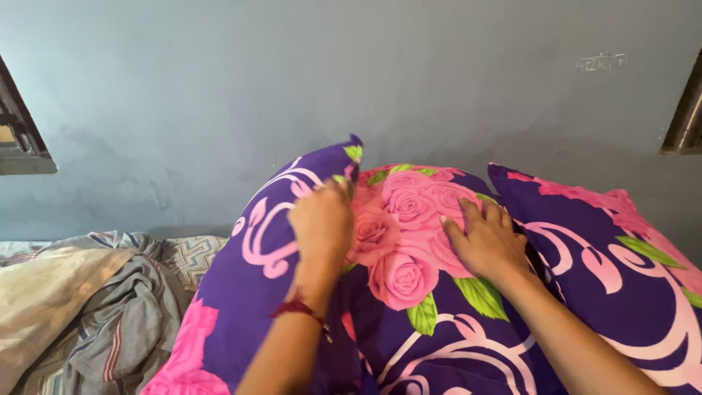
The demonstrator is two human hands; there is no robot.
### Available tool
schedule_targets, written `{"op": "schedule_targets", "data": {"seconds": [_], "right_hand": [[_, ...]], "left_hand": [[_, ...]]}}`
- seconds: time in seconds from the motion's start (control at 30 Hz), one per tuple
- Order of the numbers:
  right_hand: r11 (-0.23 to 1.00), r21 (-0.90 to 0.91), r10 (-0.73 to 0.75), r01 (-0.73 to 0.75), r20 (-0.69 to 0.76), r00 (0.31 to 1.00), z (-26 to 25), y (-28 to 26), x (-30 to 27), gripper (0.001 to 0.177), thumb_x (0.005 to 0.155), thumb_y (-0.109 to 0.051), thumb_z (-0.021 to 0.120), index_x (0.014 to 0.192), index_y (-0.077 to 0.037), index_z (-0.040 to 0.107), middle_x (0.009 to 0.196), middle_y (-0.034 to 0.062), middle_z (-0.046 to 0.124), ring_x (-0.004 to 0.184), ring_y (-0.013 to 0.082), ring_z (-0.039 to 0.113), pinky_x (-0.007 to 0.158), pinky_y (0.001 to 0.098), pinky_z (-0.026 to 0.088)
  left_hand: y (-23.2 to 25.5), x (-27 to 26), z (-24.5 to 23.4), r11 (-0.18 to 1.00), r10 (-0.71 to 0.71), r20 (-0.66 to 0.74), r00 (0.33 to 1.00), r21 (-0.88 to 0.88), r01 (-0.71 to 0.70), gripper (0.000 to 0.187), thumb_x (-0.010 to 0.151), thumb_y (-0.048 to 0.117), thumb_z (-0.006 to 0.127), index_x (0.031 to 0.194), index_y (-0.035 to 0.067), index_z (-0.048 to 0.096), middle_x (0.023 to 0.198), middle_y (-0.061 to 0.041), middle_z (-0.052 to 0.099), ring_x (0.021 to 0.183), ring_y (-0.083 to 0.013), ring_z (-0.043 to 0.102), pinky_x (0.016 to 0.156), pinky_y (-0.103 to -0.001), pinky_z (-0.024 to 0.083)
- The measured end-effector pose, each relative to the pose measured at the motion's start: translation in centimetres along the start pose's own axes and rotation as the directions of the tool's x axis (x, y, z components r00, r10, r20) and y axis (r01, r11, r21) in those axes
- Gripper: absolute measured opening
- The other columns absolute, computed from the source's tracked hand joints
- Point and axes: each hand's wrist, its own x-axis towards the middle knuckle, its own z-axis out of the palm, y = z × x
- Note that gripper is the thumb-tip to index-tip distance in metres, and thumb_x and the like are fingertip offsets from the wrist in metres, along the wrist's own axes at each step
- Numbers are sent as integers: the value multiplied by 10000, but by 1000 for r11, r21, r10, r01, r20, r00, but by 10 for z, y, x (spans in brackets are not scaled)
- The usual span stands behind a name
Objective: The person folds a cream-colored pillowcase on a bed and then arranges several purple floral pillows on a nearby cot. They smooth and align the pillows by hand, stacking them neatly.
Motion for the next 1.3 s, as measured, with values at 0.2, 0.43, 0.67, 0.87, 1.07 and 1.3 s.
{"op": "schedule_targets", "data": {"seconds": [0.2,0.43,0.67,0.87,1.07,1.3], "right_hand": [[999,-48,9,-9,7,1000,2,0,2,751,946,-660,415,1563,-235,374,1613,180,322,1502,380,285,1111,686,310],[994,-110,-12,14,22,1000,5,2,7,754,950,-664,391,1571,-238,347,1619,184,302,1501,399,268,1118,702,263],[997,-74,-1,4,37,999,11,4,13,761,938,-663,398,1577,-253,343,1622,179,308,1501,400,282,1111,702,295],[997,-72,23,-17,93,995,8,3,16,799,925,-695,383,1598,-275,296,1665,150,226,1539,381,200,1130,740,227],[996,24,-81,82,-18,997,-27,-17,25,903,862,-782,330,1616,-299,211,1714,113,-9,1552,359,-14,1105,778,70],[977,-140,-142,159,126,982,4,-52,12,842,922,-777,261,1610,-298,172,1698,78,25,1556,323,18,1158,720,46]], "left_hand": [[26,-42,43,938,236,89,968,241,-251,547,968,353,366,1437,107,503,1546,-139,430,1475,-355,264,1142,-684,149],[25,-44,33,960,212,326,921,105,-259,665,1008,487,243,1507,86,424,1579,-36,400,1550,-315,127,1166,-729,-61],[25,-45,28,957,238,312,920,87,-277,782,995,597,218,1480,36,466,1578,-87,418,1548,-339,150,1168,-737,-73],[26,-34,27,960,248,321,914,42,-275,769,977,594,316,1489,47,485,1599,-136,380,1546,-375,134,1127,-780,-37],[29,9,-4,961,246,122,961,97,-259,632,970,549,405,1410,124,566,1608,-148,344,1532,-409,129,1118,-795,-20],[12,-21,19,939,109,179,978,305,-161,685,981,531,392,1515,102,402,1634,-129,273,1521,-439,110,1123,-772,14]]}}
